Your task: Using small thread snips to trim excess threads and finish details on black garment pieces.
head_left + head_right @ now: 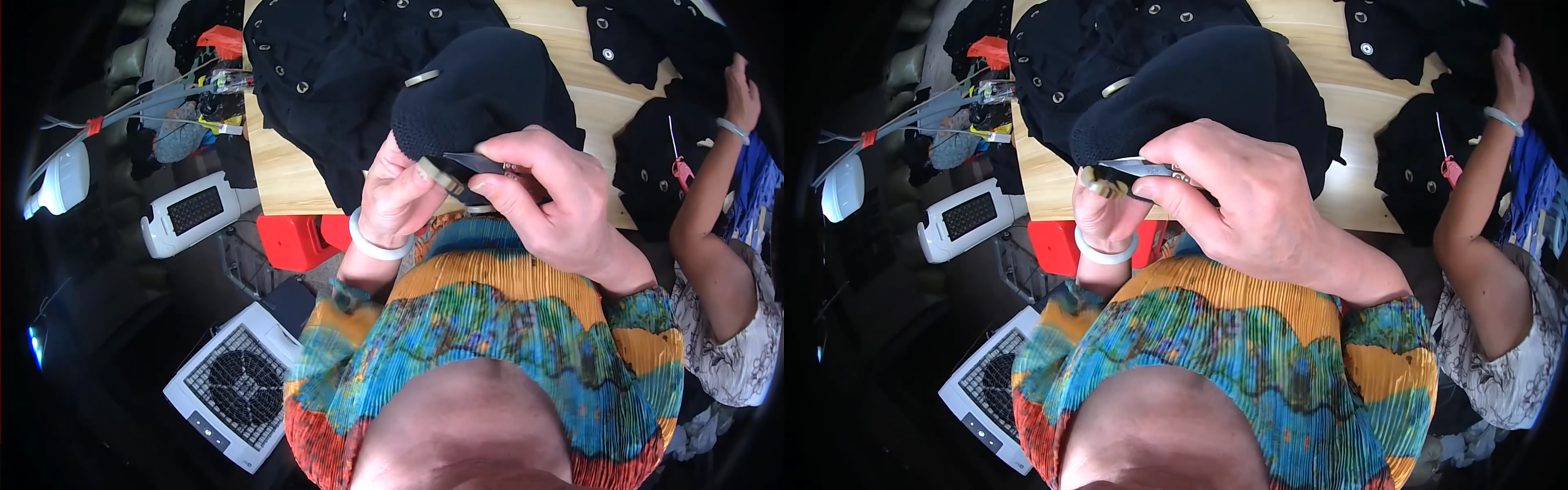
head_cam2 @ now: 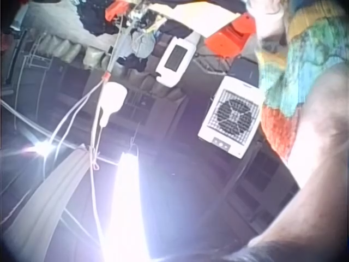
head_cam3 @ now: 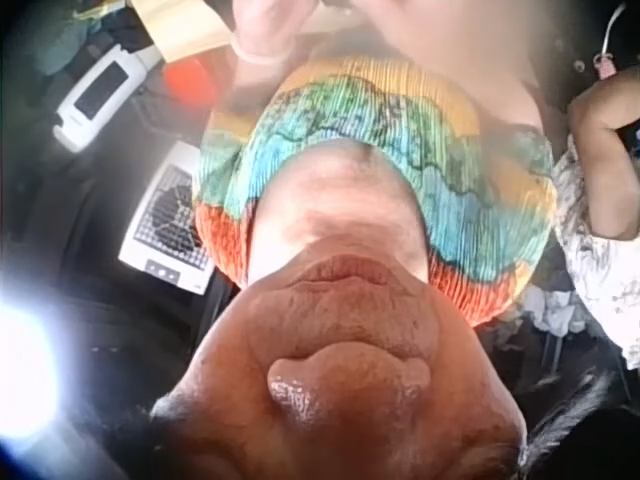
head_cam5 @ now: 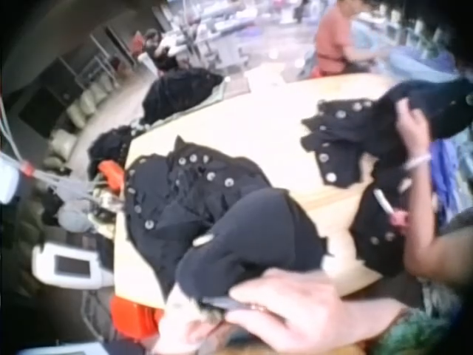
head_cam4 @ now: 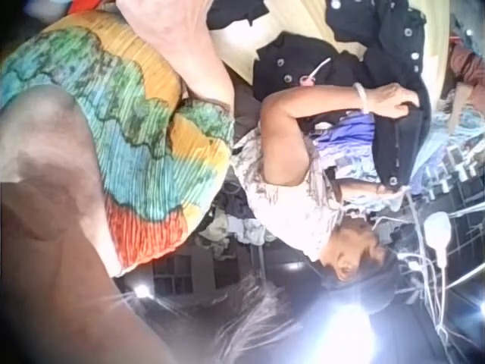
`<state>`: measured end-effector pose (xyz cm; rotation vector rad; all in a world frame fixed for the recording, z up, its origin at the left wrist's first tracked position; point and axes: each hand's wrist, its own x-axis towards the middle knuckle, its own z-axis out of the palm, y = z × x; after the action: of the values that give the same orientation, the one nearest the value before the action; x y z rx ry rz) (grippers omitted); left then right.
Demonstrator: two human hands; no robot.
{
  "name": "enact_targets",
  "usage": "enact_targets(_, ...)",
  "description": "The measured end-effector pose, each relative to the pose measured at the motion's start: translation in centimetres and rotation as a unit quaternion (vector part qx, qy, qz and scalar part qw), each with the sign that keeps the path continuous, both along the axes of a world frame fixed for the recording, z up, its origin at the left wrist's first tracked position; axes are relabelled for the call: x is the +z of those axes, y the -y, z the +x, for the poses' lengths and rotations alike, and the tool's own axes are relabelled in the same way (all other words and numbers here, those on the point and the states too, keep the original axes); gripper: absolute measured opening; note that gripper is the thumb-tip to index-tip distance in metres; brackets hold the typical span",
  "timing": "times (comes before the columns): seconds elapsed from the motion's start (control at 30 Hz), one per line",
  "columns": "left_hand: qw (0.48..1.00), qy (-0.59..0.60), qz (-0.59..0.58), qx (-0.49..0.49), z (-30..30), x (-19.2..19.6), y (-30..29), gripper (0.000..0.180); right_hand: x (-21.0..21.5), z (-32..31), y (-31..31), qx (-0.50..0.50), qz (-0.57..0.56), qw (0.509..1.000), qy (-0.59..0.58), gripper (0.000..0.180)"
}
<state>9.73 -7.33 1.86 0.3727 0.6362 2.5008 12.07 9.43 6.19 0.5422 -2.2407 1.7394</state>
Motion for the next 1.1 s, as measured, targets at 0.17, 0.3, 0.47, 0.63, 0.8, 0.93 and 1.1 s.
enact_targets(0.17,0.988,0.111,0.096,-0.041,0.4,0.0,0.9,0.053,1.1,-0.1,0.0,-0.039,-0.031,0.998,0.032,0.017)
enact_targets(0.3,0.974,0.137,0.169,-0.066,0.1,-0.9,1.0,0.056,0.8,-0.3,0.0,-0.056,-0.038,0.997,0.041,0.014)
enact_targets(0.47,0.971,0.151,0.174,-0.064,0.2,-0.5,1.0,0.058,0.9,-0.4,-0.1,-0.052,-0.034,0.997,0.036,0.015)
enact_targets(0.63,0.969,0.155,0.179,-0.067,0.2,-0.9,1.2,0.06,1.0,-0.5,-0.2,-0.028,-0.014,0.998,0.055,0.019)
enact_targets(0.8,0.974,0.158,0.153,-0.059,0.0,-0.8,1.2,0.059,0.8,-0.4,-0.6,-0.003,-0.013,0.998,0.057,0.038)
enact_targets(0.93,0.979,0.202,0.007,-0.01,-0.3,0.0,1.2,0.047,-0.6,-0.6,0.0,0.026,-0.042,0.998,0.023,0.054)
enact_targets(1.1,0.988,0.14,-0.058,0.001,-1.2,1.3,-0.5,0.022,-0.6,-1.9,0.2,-0.073,0.048,0.989,-0.117,0.031)
